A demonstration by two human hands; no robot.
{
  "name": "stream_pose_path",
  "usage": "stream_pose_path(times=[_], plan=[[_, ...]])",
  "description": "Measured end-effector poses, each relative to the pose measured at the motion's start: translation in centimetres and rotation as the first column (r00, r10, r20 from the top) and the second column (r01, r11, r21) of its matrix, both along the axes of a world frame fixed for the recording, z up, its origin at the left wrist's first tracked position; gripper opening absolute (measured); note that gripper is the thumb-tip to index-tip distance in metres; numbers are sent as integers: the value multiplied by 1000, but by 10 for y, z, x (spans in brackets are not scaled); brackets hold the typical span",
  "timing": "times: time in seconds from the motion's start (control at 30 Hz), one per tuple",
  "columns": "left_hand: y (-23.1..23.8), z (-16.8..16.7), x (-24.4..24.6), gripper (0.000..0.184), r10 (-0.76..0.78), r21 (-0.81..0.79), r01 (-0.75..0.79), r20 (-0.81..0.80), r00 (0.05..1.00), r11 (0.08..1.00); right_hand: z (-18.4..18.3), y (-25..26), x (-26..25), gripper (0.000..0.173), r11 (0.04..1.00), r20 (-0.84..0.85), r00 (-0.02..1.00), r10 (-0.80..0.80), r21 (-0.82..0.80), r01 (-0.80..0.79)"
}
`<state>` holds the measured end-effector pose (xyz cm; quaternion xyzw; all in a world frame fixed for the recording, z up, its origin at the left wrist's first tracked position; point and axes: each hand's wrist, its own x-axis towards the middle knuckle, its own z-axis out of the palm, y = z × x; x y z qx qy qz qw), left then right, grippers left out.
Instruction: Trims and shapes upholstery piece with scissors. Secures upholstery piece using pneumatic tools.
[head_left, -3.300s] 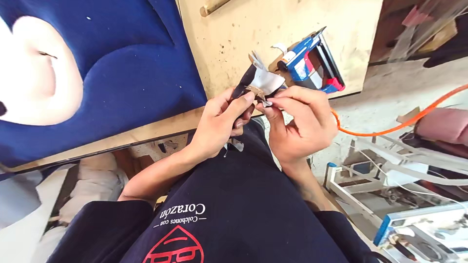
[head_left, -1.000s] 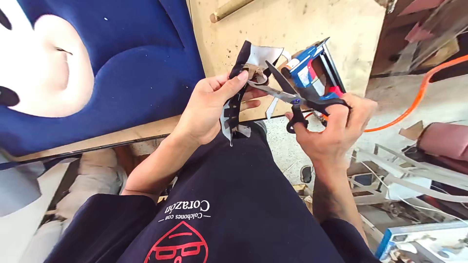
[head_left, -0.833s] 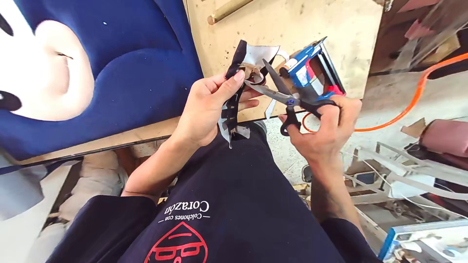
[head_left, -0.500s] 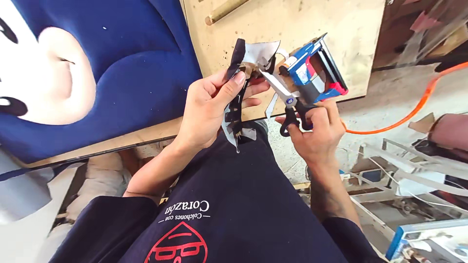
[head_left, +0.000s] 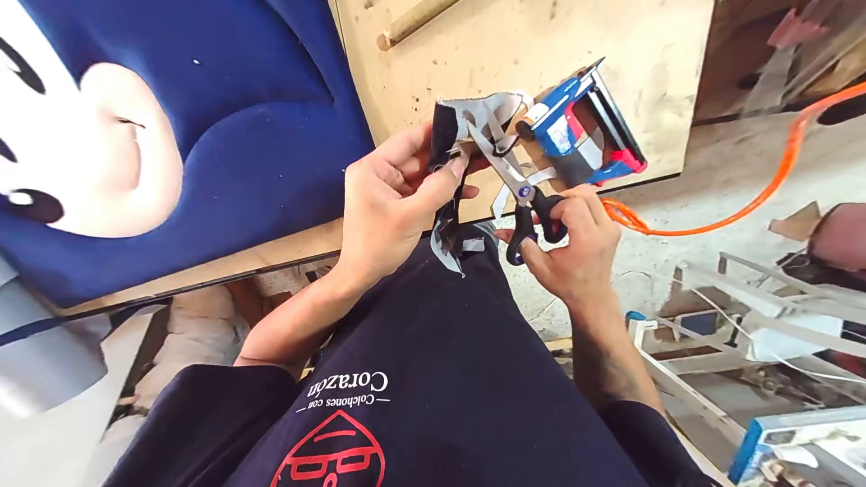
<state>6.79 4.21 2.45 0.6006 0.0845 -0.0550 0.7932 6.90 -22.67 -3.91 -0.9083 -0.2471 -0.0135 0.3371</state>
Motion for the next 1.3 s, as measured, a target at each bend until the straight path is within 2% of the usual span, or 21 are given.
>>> stream_pose_path(times=[0.07, 0.2, 0.33, 0.43, 0.53, 0.63, 0.87, 1.07, 1.3], plan=[[0, 2, 0, 35, 4, 1, -4, -6, 1000, 1000, -2, -1, -2, 30, 1000, 6, 1000, -12, 5, 12], [2, 2, 1, 34, 19, 14, -19, 4, 1000, 1000, -1, -3, -3, 35, 998, -11, 1000, -6, 65, 7], [4, -1, 3, 34, -11, 31, 11, -3, 1000, 999, 5, -6, 0, 58, 991, -133, 991, -26, 127, 43], [6, -4, 4, 32, -32, 25, 32, -25, 999, 999, 10, -11, 4, 62, 991, -180, 983, 18, 132, 6], [7, -6, 4, 28, -58, 41, 60, -59, 997, 997, 16, -16, 7, 61, 991, -261, 961, 90, 124, -59], [8, -6, 3, 24, -114, -18, 113, -95, 989, 993, 21, -20, 10, 59, 989, -281, 951, 129, 111, -101], [7, 0, 3, 28, -164, -80, 153, -163, 973, 985, 25, -22, 17, 58, 985, -283, 944, 168, 86, -149], [9, 1, 1, 23, -171, -122, 154, -135, 976, 980, 27, -19, 17, 56, 990, -292, 946, 144, 52, -135], [6, 0, -2, 31, -155, 53, 155, 4, 988, 987, 29, -20, 19, 47, 984, -254, 950, 180, 46, -174]])
